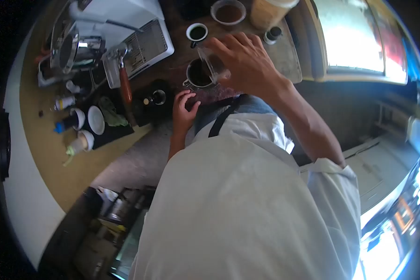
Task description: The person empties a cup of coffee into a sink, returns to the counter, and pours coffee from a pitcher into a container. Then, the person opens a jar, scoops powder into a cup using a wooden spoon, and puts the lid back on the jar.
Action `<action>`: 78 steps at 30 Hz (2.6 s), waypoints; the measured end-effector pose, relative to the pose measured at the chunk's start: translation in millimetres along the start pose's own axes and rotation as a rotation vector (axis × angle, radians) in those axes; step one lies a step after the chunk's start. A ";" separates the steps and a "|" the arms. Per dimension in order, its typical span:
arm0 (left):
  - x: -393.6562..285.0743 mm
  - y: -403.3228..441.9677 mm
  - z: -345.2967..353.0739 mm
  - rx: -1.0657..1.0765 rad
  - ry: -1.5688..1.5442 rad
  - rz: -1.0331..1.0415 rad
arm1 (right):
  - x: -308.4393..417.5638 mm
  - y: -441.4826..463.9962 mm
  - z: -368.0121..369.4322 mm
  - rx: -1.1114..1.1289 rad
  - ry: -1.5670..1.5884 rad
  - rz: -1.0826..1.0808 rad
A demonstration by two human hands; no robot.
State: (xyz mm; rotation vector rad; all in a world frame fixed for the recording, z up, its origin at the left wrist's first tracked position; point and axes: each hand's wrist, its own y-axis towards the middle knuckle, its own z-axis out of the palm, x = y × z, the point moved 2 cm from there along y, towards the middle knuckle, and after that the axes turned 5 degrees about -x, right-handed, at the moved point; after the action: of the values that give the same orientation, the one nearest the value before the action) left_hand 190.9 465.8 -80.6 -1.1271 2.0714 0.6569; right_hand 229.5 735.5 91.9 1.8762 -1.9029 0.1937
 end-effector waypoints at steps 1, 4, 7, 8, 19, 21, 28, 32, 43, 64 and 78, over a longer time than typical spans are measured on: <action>0.7 1.2 -1.4 0.032 0.010 0.012 | -0.4 -2.3 3.5 -0.019 -0.023 0.003; 6.0 6.4 -7.9 0.143 0.018 0.036 | -1.2 -8.1 10.9 -0.106 -0.072 -0.004; 11.7 15.9 -9.1 0.255 -0.015 0.047 | 4.2 -10.3 11.4 -0.095 -0.135 0.045; 13.5 17.5 -10.8 0.290 -0.018 0.056 | 2.6 -11.3 18.0 -0.160 -0.150 0.034; 11.8 33.9 -22.5 0.566 -0.069 -0.005 | 22.9 -8.5 18.6 -0.168 -0.229 0.098; 12.7 40.2 -23.4 0.617 -0.110 -0.048 | 28.3 -6.3 11.6 -0.064 -0.196 0.171; -7.1 46.5 -45.2 0.694 -0.102 -0.086 | 34.3 -1.9 17.8 -0.080 -0.255 0.188; -5.3 53.9 -57.0 0.687 -0.110 -0.063 | 36.4 -0.7 27.7 -0.151 -0.281 0.195; -22.8 73.6 -71.6 0.598 -0.201 -0.032 | 31.6 13.2 52.8 -0.192 -0.354 0.201; -43.6 85.4 -61.0 0.589 -0.316 -0.090 | 60.0 -4.5 40.8 -0.205 -0.444 0.170; -48.3 80.1 -55.4 0.615 -0.468 -0.205 | 63.9 -14.2 44.0 -0.405 -0.561 0.058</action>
State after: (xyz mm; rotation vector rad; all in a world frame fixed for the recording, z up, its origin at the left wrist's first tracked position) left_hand 123.1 492.2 0.2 -0.7245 1.5633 0.1339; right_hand 235.8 658.4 76.2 1.7014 -2.1339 -0.7206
